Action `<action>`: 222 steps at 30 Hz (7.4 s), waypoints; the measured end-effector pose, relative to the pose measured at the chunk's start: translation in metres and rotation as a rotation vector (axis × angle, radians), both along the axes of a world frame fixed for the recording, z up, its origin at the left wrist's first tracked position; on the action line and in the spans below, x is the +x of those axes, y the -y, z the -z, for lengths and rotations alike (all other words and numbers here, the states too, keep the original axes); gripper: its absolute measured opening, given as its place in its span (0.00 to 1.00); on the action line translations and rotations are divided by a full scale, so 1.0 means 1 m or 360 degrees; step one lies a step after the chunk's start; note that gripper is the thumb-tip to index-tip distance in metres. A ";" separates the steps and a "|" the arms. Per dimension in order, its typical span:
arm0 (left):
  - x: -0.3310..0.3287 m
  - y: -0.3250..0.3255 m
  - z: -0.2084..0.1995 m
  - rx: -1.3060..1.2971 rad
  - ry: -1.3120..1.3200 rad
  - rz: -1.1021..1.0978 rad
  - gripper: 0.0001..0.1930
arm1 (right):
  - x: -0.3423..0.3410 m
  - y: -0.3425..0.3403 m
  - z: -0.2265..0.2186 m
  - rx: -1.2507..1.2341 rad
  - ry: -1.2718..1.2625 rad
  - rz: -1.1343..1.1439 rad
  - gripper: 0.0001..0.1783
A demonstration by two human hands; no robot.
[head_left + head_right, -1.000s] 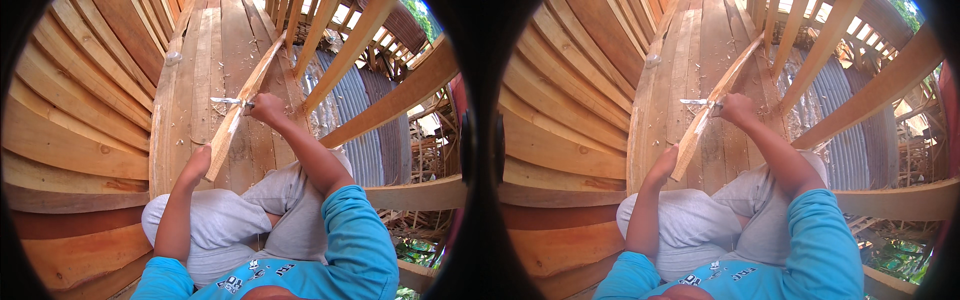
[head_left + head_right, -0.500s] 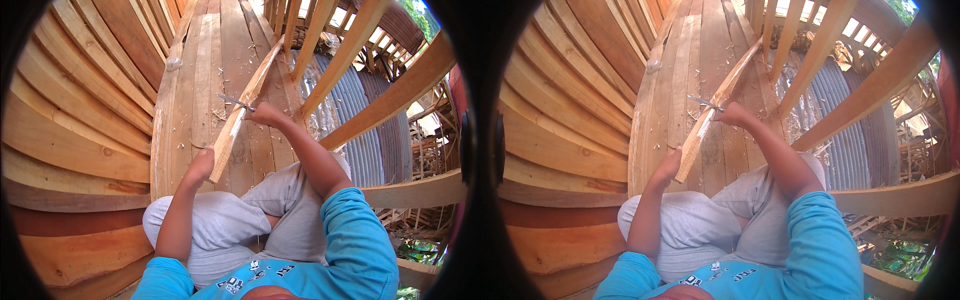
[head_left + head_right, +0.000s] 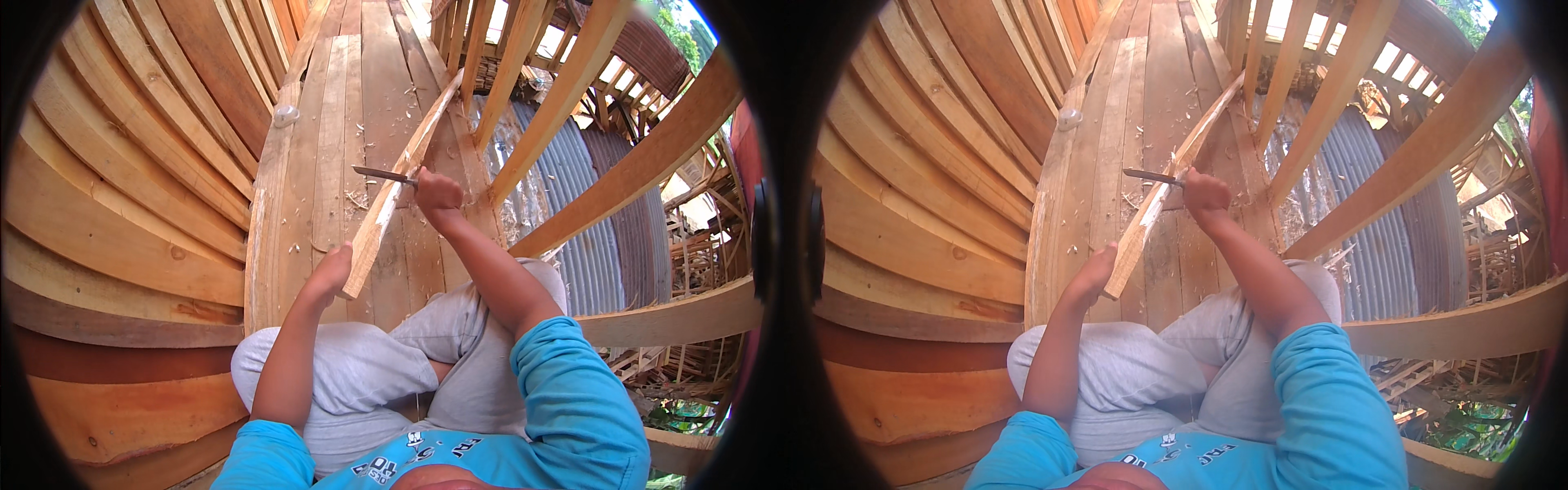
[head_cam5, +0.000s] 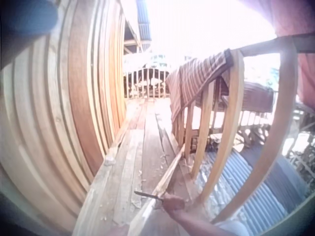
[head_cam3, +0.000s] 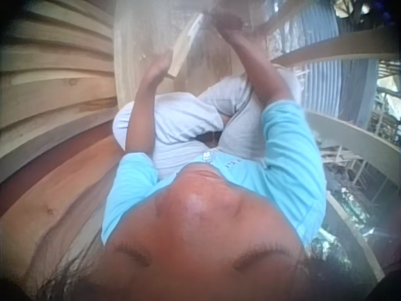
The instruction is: The person sits on a wooden floor and uses a knife to shave thin strips from a long wooden plank. They hold the plank with one hand and carefully scrape the surface with the other, producing wood shavings.
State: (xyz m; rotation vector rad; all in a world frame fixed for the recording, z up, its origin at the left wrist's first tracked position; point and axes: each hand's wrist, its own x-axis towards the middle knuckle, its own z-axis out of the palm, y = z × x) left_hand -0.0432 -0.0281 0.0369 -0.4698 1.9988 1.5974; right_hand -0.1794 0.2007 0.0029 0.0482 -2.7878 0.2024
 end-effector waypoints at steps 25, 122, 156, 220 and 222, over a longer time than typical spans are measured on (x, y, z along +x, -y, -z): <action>-0.005 0.010 0.010 0.0056 0.0056 0.0062 0.31 | -0.024 -0.043 -0.008 -0.0926 0.0444 -0.0399 0.15; -0.008 0.036 -0.002 -0.0018 -0.0051 0.0067 0.27 | 0.053 0.012 0.090 -0.0111 0.0668 -0.0280 0.19; -0.005 0.035 -0.002 0.0026 0.0006 0.0077 0.28 | 0.089 -0.011 0.075 0.0659 0.0605 -0.0219 0.34; -0.003 0.025 -0.001 -0.0008 0.0061 0.0100 0.31 | -0.031 -0.035 0.113 0.0242 0.0011 0.0214 0.26; -0.004 0.023 -0.003 -0.0004 0.0068 0.0112 0.31 | -0.039 -0.052 0.115 0.0207 -0.0102 0.0332 0.27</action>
